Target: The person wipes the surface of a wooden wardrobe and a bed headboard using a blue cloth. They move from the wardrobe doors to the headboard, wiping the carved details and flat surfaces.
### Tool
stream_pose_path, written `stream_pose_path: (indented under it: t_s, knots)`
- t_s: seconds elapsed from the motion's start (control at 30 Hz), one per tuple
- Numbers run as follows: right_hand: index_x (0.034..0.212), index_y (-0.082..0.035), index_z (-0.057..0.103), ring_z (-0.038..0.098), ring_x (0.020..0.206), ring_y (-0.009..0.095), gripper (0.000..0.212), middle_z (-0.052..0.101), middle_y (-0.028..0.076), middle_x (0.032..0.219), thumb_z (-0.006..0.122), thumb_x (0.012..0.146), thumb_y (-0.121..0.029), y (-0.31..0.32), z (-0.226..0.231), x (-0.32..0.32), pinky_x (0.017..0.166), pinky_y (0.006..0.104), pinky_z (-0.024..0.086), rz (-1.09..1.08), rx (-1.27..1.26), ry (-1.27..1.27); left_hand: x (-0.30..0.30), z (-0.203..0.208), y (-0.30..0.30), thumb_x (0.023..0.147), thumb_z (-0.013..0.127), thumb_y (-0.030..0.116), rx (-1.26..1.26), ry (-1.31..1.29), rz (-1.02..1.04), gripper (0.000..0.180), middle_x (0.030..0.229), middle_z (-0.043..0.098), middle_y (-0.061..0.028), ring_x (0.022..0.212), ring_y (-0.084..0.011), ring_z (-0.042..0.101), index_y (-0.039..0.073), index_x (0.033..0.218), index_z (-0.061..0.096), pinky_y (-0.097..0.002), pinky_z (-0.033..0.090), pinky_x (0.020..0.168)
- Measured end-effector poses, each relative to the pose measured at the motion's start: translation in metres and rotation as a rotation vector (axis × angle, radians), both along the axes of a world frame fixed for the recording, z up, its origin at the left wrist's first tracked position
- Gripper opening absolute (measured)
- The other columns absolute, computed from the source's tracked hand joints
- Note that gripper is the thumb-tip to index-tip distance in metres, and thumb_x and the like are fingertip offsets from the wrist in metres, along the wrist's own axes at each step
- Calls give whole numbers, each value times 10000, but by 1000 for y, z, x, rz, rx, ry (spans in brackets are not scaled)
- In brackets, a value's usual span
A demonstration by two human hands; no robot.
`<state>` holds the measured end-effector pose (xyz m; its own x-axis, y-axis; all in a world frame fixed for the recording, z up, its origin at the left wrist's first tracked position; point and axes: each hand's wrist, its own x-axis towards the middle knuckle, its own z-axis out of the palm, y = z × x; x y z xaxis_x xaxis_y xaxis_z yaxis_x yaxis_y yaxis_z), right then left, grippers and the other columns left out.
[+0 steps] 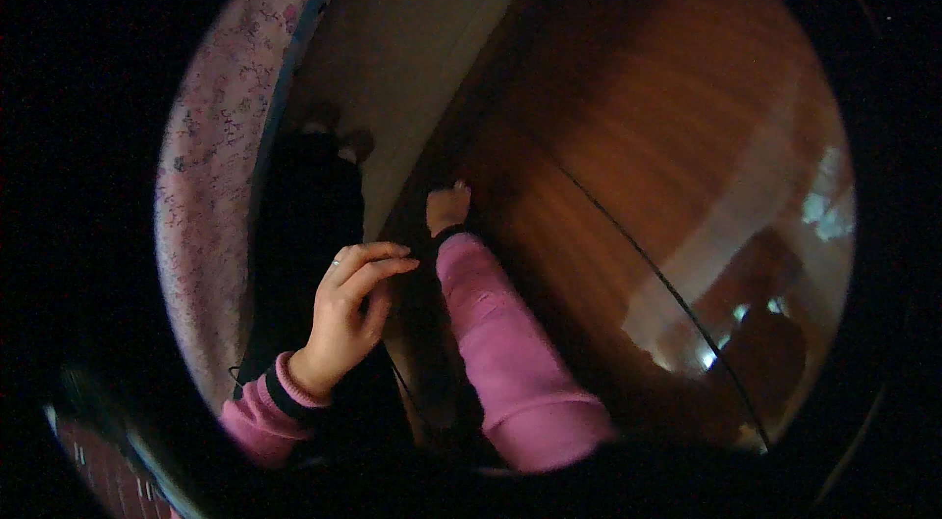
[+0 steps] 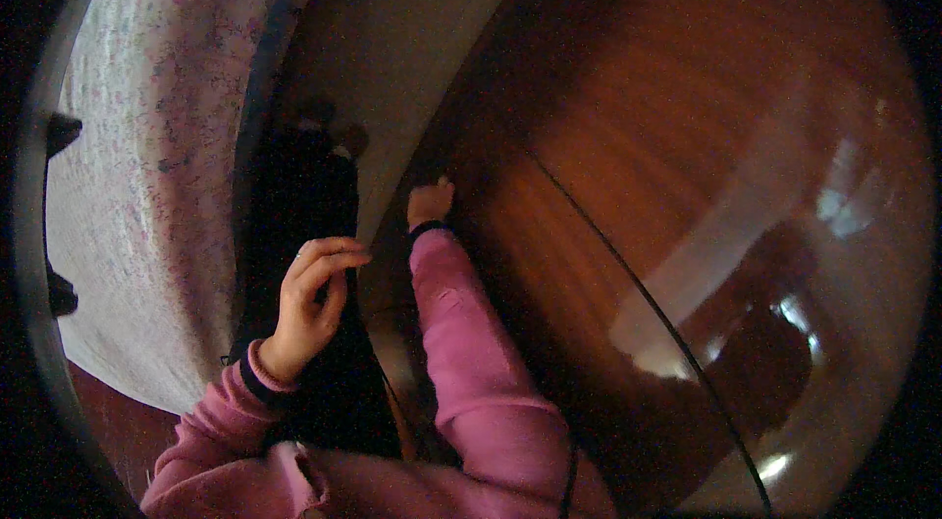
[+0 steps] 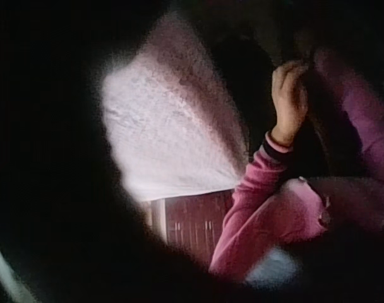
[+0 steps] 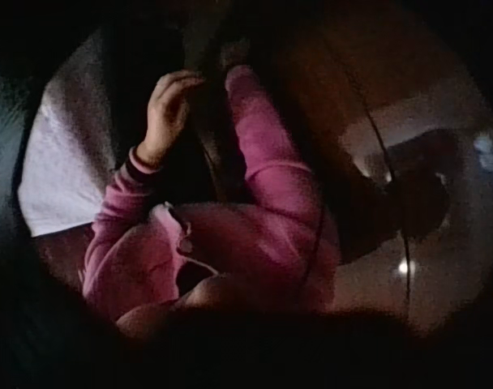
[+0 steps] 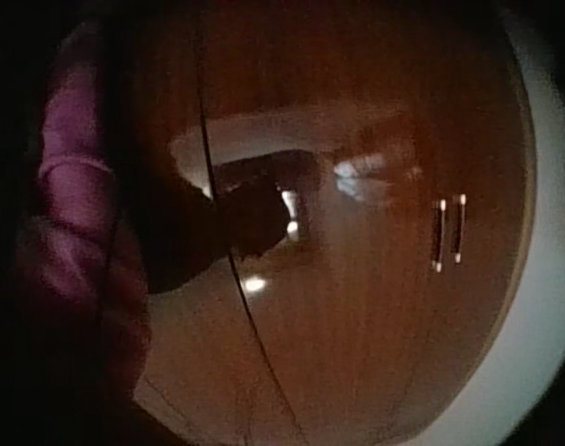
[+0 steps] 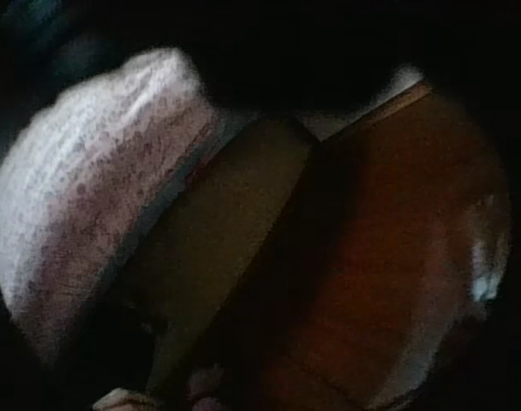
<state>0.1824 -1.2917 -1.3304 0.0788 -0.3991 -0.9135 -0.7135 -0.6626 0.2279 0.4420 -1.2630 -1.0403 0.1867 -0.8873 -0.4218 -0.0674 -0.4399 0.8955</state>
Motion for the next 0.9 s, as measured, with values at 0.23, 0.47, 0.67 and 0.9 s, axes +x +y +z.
stream_pose_path:
  t_s: [0.23, 0.47, 0.67, 0.9]
  knots:
    - [1136, -216, 835, 532, 1364, 305, 307, 781, 5, 1236, 543, 1044, -217, -157, 62, 29, 1092, 473, 372, -20, -269, 42, -16, 5, -25, 796, 574, -152, -92, -1, 19, 449, 1253, 695, -123, 1126, -332, 657, 68, 1149, 742, -403, 526, 957]
    - [1093, -189, 840, 570, 1268, 314, 279, 774, 31, 1211, 570, 1024, -203, -213, 74, -3, 1053, 461, 423, 42, -490, -115, -36, -34, -1, 833, 570, -162, -196, -35, 35, 409, 1231, 701, -126, 1140, -329, 662, 52, 1139, 737, -396, 525, 977]
    - [1026, -171, 841, 579, 1234, 342, 290, 778, 44, 1145, 554, 1027, -209, -194, 88, -41, 1030, 473, 441, 133, -453, -193, -44, -27, -14, 856, 557, -170, -183, -18, 44, 391, 1235, 694, -136, 1166, -329, 658, 37, 1137, 734, -391, 518, 998]
    - [969, -164, 830, 577, 1201, 345, 261, 772, 28, 1079, 574, 995, -202, -121, 89, -76, 1005, 475, 450, 181, -361, -232, -50, -16, -35, 855, 548, -165, -201, -11, 37, 401, 1238, 692, -135, 1171, -328, 658, 44, 1142, 736, -389, 514, 1009]
